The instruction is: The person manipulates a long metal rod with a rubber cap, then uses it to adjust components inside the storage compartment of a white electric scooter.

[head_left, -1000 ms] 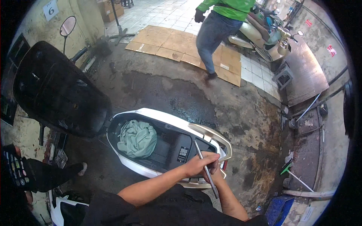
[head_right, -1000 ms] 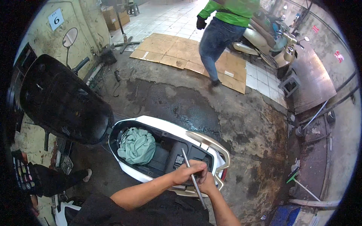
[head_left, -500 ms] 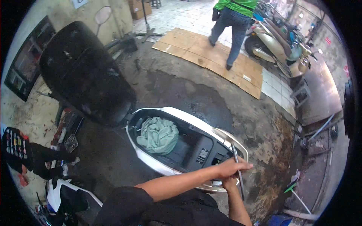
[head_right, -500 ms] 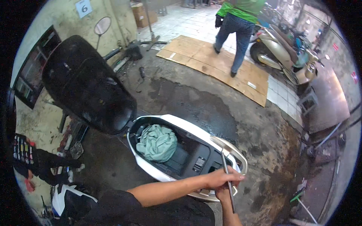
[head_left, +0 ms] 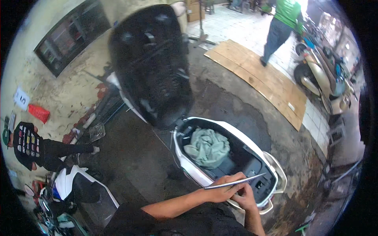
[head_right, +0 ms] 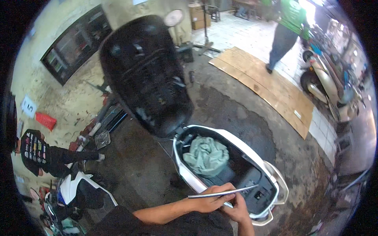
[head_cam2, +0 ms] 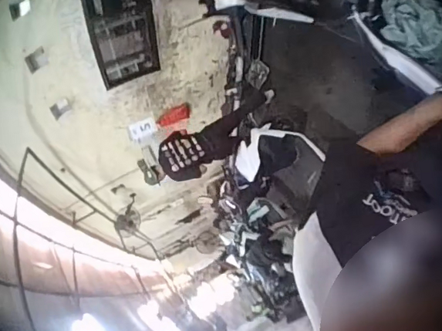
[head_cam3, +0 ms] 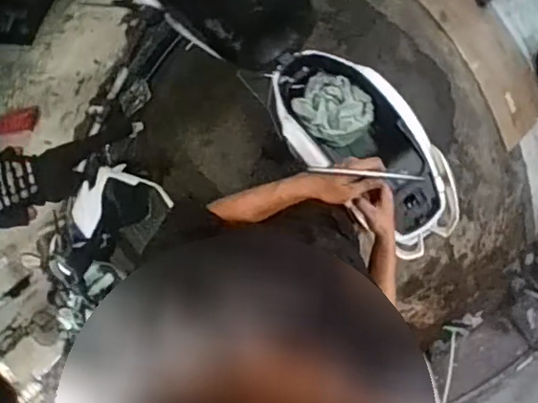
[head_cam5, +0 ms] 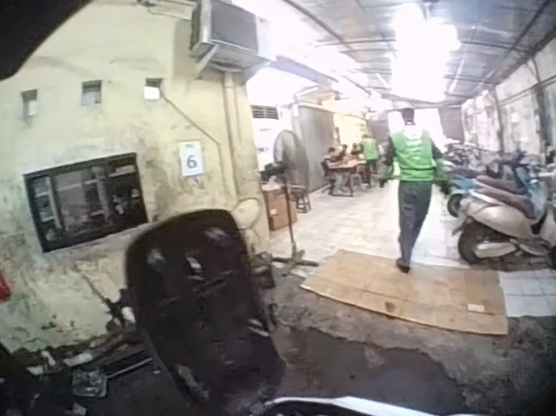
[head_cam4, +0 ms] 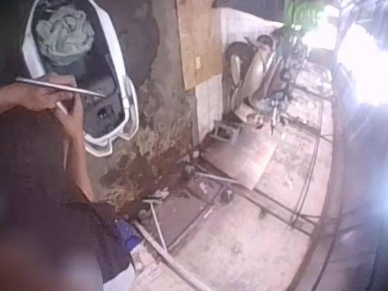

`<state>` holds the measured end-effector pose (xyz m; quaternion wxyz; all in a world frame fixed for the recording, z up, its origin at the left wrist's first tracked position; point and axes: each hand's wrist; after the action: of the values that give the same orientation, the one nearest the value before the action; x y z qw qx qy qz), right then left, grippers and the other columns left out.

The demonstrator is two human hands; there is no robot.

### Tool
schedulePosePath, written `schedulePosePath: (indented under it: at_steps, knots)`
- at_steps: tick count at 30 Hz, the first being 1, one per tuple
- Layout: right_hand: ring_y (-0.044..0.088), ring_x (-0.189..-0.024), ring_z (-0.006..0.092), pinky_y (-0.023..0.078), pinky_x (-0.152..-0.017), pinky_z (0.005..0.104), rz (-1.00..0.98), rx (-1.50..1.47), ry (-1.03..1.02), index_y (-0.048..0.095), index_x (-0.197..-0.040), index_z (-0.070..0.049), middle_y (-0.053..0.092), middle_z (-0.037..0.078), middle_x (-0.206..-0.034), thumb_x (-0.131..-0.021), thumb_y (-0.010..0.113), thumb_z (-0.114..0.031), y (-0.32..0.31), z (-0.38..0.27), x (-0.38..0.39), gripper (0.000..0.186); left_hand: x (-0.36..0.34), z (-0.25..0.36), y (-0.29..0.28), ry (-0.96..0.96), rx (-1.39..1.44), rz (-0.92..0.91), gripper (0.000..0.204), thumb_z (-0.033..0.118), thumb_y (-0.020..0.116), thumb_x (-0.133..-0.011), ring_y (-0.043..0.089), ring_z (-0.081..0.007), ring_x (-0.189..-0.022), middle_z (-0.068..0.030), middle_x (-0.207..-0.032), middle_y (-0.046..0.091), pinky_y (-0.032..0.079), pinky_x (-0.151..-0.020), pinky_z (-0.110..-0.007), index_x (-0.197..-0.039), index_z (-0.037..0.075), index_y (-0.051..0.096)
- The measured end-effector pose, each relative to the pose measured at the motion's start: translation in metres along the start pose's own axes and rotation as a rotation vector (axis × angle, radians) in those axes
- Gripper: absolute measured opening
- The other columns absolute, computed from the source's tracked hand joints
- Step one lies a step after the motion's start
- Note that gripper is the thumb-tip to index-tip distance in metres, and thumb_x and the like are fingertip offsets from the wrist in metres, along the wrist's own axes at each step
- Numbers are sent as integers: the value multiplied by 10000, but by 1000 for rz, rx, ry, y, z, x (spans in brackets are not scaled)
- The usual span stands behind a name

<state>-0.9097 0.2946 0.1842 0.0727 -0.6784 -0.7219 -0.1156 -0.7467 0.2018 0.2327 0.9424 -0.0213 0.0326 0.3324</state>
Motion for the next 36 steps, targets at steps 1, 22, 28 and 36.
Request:
schedulePosePath:
  at_steps: [1,22,28,36]
  knots:
    - [550,-1165,276,445,-991,383,-102,-266,59,492,-1278,-3,583,136,-1185,-709,657,-51,4,1,-10,594,11,-5,-17,-56,-46,23,238,227,477,-1001,655,-336,-882,-186,-930,624,497,-735,-416,-1065,1,516]
    - [664,-668,342,496,-638,429,-124,965,289,648,-816,24,657,184,-683,-833,626,-373,227,126,-135,398,279,-274,-281,-836,-267,244,512,265,687,-815,593,-353,-1099,-190,-1196,610,480,-905,-450,-1264,67,539]
    - [687,-824,384,510,-712,442,61,833,848,669,-874,89,673,278,-804,-818,633,-361,204,262,-117,455,272,-313,-336,-1099,-124,263,550,337,653,-826,561,-335,-1187,-195,-1286,577,449,-997,-428,-1269,26,563]
    - [641,-932,451,516,-826,497,155,783,980,674,-900,69,658,301,-922,-796,647,-404,195,324,-17,485,190,-407,-374,-1144,-688,422,649,428,561,-881,464,-355,-1296,-187,-1406,484,369,-1081,-420,-1396,48,451]
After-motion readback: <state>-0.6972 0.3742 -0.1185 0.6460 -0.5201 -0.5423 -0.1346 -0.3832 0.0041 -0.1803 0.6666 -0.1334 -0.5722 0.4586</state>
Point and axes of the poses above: each hand's wrist, its own x-axis away from the middle knuckle, its own y-axis out of the palm, z = x × y
